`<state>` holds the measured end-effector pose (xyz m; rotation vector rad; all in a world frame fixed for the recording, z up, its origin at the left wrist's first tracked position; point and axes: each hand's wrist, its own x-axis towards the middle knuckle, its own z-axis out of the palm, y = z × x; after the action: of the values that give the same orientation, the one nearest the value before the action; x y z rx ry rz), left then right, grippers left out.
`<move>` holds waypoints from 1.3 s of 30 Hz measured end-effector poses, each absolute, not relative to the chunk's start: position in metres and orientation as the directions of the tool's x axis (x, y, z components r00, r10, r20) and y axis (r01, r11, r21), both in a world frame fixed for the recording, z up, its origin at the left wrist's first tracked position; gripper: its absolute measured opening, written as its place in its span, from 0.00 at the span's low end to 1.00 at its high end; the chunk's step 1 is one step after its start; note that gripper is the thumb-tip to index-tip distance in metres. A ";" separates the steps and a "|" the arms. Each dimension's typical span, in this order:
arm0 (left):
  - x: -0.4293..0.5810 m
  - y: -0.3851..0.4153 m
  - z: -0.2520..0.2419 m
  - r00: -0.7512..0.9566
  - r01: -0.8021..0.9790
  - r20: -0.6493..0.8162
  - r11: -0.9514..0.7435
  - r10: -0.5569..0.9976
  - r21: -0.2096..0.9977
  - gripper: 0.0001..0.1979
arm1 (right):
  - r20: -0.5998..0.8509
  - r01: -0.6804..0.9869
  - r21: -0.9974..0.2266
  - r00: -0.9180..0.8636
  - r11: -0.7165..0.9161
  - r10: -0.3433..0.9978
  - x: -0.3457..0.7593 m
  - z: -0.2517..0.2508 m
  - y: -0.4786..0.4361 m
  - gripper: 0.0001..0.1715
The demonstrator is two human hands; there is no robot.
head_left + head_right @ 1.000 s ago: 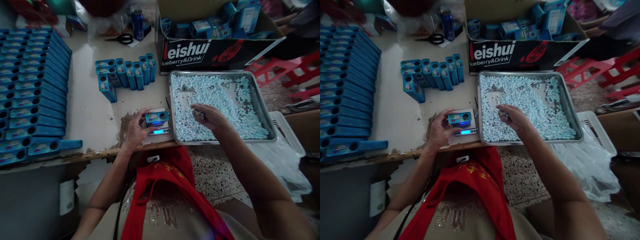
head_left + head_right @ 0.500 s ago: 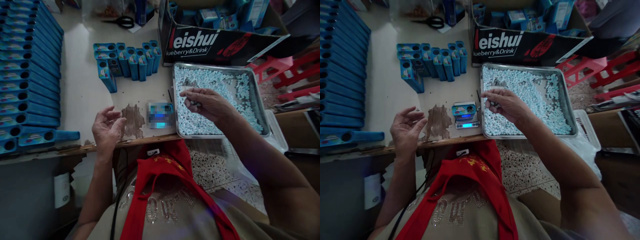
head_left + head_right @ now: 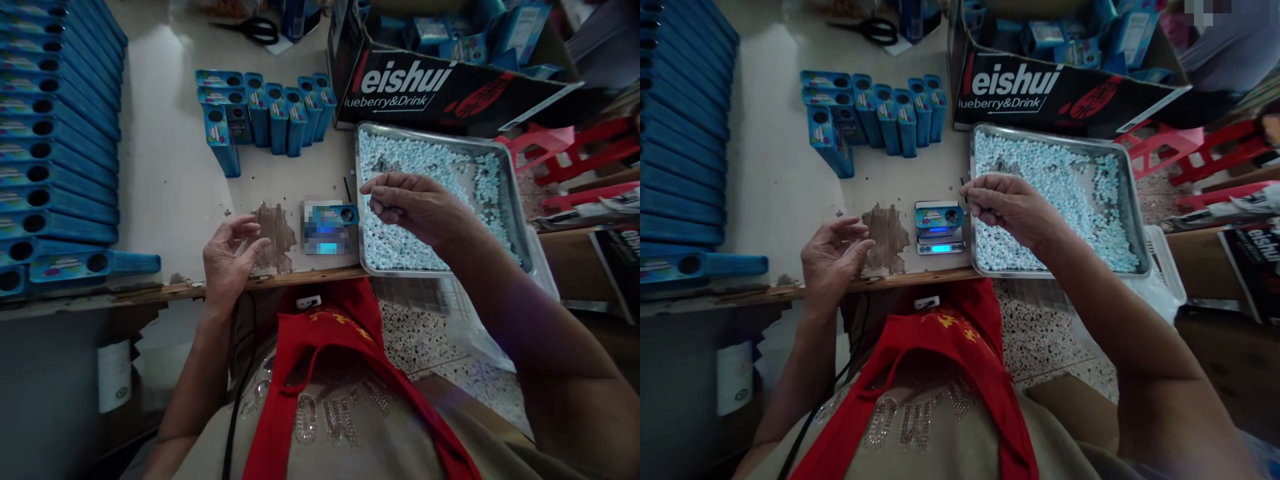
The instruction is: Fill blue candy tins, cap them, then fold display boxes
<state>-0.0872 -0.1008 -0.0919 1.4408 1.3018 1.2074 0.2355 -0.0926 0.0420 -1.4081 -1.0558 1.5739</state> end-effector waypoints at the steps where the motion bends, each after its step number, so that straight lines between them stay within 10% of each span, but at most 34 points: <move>1: -0.086 -0.101 -0.092 0.010 0.201 0.114 -0.114 0.993 0.973 0.22 | -0.362 -0.006 -0.931 -0.097 -0.364 0.927 0.234 0.042 -0.093 0.05; 13: -0.069 -0.100 -0.087 0.088 0.142 0.136 -0.148 0.987 0.979 0.22 | -0.313 0.190 -0.942 -0.193 -0.278 0.930 0.226 0.028 -0.087 0.09; 27: -0.061 -0.099 -0.082 0.079 0.072 0.001 -0.006 0.997 0.997 0.22 | -0.612 -0.438 -0.731 0.081 -0.523 0.787 0.278 -0.002 -0.089 0.16; 32: -0.060 -0.106 -0.080 0.020 -0.017 -0.081 0.081 0.997 0.997 0.21 | -0.620 -0.380 -0.735 0.041 -0.561 0.784 0.286 -0.022 -0.110 0.03; 39: -0.056 -0.106 -0.079 0.047 0.023 -0.076 0.075 0.996 0.997 0.21 | -0.589 -0.233 -0.788 0.014 -0.570 0.808 0.282 -0.023 -0.111 0.11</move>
<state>-0.0561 -0.1059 -0.0794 1.1914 1.2241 1.1088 0.2824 -0.1106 -0.0235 -1.5023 -0.6153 1.6705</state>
